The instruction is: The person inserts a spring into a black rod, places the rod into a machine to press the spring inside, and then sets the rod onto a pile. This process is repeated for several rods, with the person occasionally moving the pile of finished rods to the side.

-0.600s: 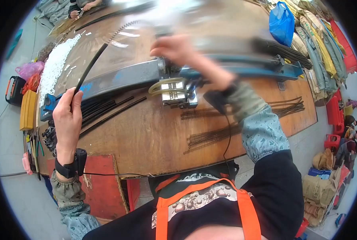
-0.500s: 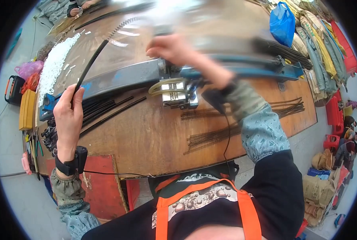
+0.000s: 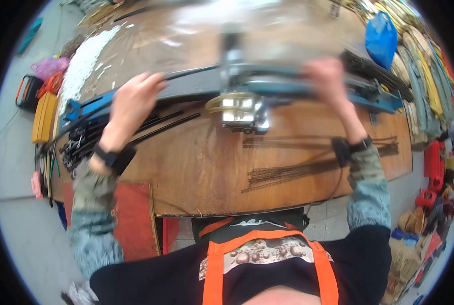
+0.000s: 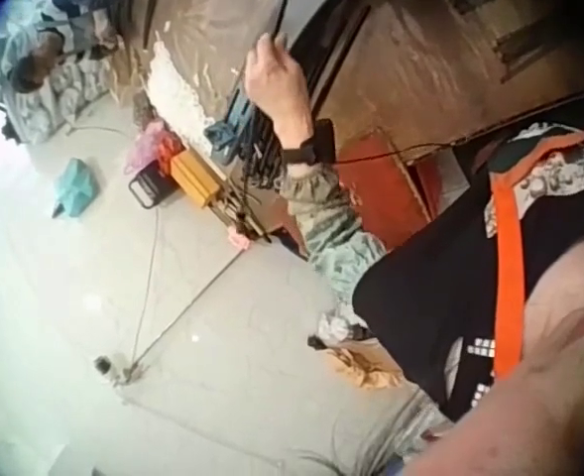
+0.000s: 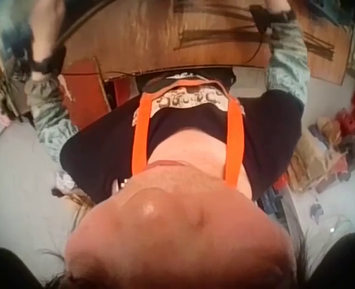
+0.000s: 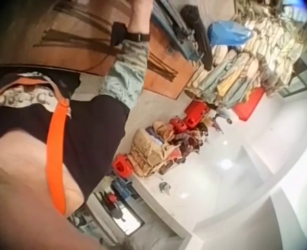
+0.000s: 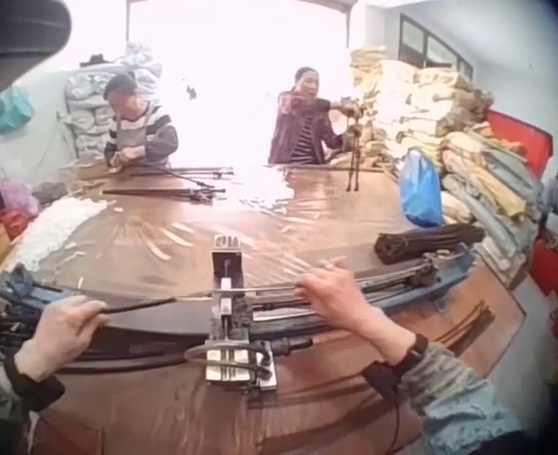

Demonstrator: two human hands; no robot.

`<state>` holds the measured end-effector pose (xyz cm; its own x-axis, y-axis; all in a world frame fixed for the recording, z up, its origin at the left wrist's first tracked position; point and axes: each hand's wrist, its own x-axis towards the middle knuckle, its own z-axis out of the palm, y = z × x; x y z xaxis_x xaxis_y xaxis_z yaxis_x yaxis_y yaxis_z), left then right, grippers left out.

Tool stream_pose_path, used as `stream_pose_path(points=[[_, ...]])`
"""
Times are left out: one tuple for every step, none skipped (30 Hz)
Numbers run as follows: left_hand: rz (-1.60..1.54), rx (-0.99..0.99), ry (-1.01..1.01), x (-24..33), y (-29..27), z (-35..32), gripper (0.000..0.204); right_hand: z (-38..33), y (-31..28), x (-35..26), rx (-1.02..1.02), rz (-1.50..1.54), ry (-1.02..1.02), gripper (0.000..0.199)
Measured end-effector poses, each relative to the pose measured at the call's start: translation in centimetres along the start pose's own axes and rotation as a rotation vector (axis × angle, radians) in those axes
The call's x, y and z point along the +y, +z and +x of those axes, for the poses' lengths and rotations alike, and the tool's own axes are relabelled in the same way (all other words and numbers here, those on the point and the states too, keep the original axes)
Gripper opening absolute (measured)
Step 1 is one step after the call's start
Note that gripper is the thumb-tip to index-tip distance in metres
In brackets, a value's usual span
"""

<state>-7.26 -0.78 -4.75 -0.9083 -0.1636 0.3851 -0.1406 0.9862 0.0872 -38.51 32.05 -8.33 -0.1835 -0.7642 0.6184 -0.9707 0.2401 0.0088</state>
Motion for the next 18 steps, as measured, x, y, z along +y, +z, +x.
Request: stream_pose_path(points=[[-0.067,0.087,0.106,0.7,1.4,1.4,0.013,-0.7,-0.8,0.6,0.08,0.037,-0.021,0.003],[-0.191,0.146,0.166,1.7,2.9,2.8,0.013,-1.2,-1.4,0.7,0.12,0.069,0.04,0.003],[-0.23,0.092,0.202,2.5,4.3,4.1,0.013,-1.4,-1.8,0.8,0.143,0.042,0.007,0.003],[-0.214,0.094,0.249,3.0,5.0,5.0,0.015,-1.4,-1.9,0.8,0.132,0.014,-0.039,0.003],[-0.186,0.056,0.212,3.4,5.3,5.6,0.017,-1.5,-1.9,0.6,0.067,0.032,0.027,0.004],[-0.198,0.062,0.214,3.4,5.3,6.0,0.021,-1.4,-1.6,0.5,0.06,0.06,0.1,0.005],[-0.142,0.063,0.166,2.9,4.9,5.9,0.021,-1.3,-1.3,0.5,0.021,0.074,0.106,0.006],[-0.167,0.05,0.153,2.9,4.7,5.7,0.023,-1.5,-1.2,0.5,0.002,0.083,0.152,0.008],[-0.195,0.028,0.139,2.9,4.6,5.8,0.025,-1.7,-0.8,0.4,-0.006,0.096,0.132,0.008],[-0.179,0.036,0.143,2.8,4.5,5.9,0.025,-1.8,-0.5,0.4,-0.007,0.095,0.156,0.009],[-0.191,0.008,0.122,2.7,4.3,6.0,0.025,-1.9,-0.3,0.5,0.009,0.097,0.182,0.011],[-0.207,-0.02,0.103,2.7,4.4,6.1,0.025,-2.1,-0.1,0.6,-0.007,0.095,0.182,0.011],[-0.229,-0.041,0.093,2.8,4.6,6.3,0.026,-2.2,0.1,0.7,-0.002,0.097,0.186,0.011],[-0.222,-0.046,0.089,2.9,4.9,6.5,0.026,-2.3,0.2,0.8,0.003,0.096,0.189,0.012],[-0.253,-0.024,0.085,3.1,5.3,6.7,0.025,-2.4,0.3,0.8,0.019,0.103,0.212,0.013],[-0.283,-0.001,0.08,3.2,5.6,6.8,0.026,-2.5,0.4,0.9,0.01,0.093,0.188,0.013],[-0.326,0.038,0.093,3.2,5.9,6.7,0.026,-2.5,0.5,0.9,0.012,0.086,0.194,0.013],[-0.311,0.03,0.075,3.2,6.2,6.6,0.026,-2.6,0.5,0.9,0.014,0.078,0.2,0.012]])
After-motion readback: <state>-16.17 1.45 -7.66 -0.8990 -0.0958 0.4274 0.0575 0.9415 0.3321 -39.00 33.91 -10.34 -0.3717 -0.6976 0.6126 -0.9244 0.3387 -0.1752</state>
